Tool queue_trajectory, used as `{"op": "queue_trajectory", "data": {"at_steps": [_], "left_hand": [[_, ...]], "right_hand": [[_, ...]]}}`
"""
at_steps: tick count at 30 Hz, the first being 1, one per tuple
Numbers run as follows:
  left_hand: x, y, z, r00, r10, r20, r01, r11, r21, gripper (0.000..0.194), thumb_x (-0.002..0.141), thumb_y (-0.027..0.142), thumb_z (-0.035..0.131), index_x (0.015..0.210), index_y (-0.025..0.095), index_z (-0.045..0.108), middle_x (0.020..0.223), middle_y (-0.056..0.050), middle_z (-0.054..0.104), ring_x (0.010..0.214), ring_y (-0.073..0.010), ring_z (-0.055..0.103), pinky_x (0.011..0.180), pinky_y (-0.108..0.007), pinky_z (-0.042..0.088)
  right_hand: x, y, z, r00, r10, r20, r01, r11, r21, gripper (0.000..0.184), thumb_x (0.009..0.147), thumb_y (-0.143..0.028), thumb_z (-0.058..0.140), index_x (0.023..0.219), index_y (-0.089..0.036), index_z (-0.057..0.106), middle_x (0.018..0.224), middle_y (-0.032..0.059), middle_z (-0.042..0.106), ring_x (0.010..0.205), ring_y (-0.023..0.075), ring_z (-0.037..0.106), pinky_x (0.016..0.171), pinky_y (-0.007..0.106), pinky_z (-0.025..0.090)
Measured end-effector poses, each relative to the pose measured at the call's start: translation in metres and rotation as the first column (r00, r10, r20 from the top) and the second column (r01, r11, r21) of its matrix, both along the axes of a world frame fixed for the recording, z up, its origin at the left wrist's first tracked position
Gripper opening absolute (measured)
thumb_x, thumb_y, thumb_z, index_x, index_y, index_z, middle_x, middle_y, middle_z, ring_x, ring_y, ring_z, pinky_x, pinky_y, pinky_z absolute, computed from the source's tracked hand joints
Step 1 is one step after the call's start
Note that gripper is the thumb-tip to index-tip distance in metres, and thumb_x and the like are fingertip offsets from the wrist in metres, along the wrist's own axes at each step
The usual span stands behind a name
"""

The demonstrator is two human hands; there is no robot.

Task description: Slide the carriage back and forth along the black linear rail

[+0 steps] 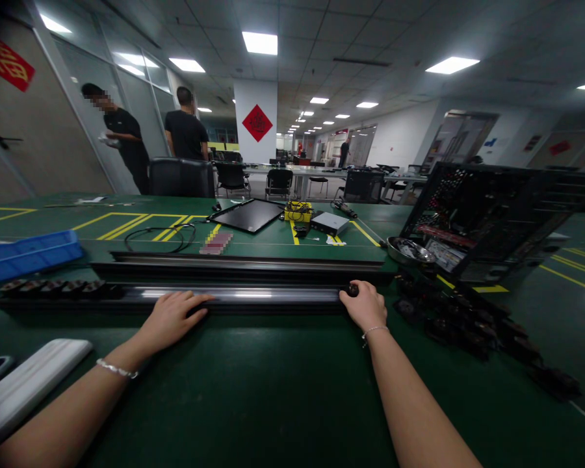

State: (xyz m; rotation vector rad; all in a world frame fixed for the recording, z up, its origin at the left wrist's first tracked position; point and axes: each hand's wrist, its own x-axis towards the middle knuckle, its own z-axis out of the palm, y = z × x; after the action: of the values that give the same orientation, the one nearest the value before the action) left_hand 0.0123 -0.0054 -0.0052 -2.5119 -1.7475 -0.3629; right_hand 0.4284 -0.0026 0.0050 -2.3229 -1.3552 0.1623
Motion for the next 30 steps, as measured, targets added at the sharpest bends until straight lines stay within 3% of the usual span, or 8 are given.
{"op": "queue_trajectory", "data": {"at_steps": [20,30], "left_hand": [[0.001,-0.001,0.003,1.000,0.007,0.010,-0.006,1.000,-0.013,0.037,0.087,0.040,0.041,0.120,0.033,0.055,0.092,-0.002,0.062,0.094,-0.0205,0.055,0.086,-0.037,0.033],[0.001,-0.001,0.003,1.000,-0.004,0.007,0.004,1.000,-0.010,0.036,0.087,0.040,0.040,0.120,0.034,0.054,0.092,-0.002,0.062,0.093,-0.0204,0.055,0.087,-0.037,0.033]], "right_hand": [[0.004,0.000,-0.006,1.000,-0.002,0.002,0.001,0.998,0.069,0.048,0.072,-0.047,0.049,0.113,-0.024,0.056,0.123,0.0079,0.053,0.109,0.0303,0.048,0.089,0.043,0.041],[0.005,-0.002,-0.016,0.993,-0.119,0.017,0.117,0.989,0.090,0.060,0.068,-0.059,0.052,0.118,-0.024,0.052,0.142,0.0119,0.030,0.131,0.0352,0.022,0.100,0.051,0.029]]}}
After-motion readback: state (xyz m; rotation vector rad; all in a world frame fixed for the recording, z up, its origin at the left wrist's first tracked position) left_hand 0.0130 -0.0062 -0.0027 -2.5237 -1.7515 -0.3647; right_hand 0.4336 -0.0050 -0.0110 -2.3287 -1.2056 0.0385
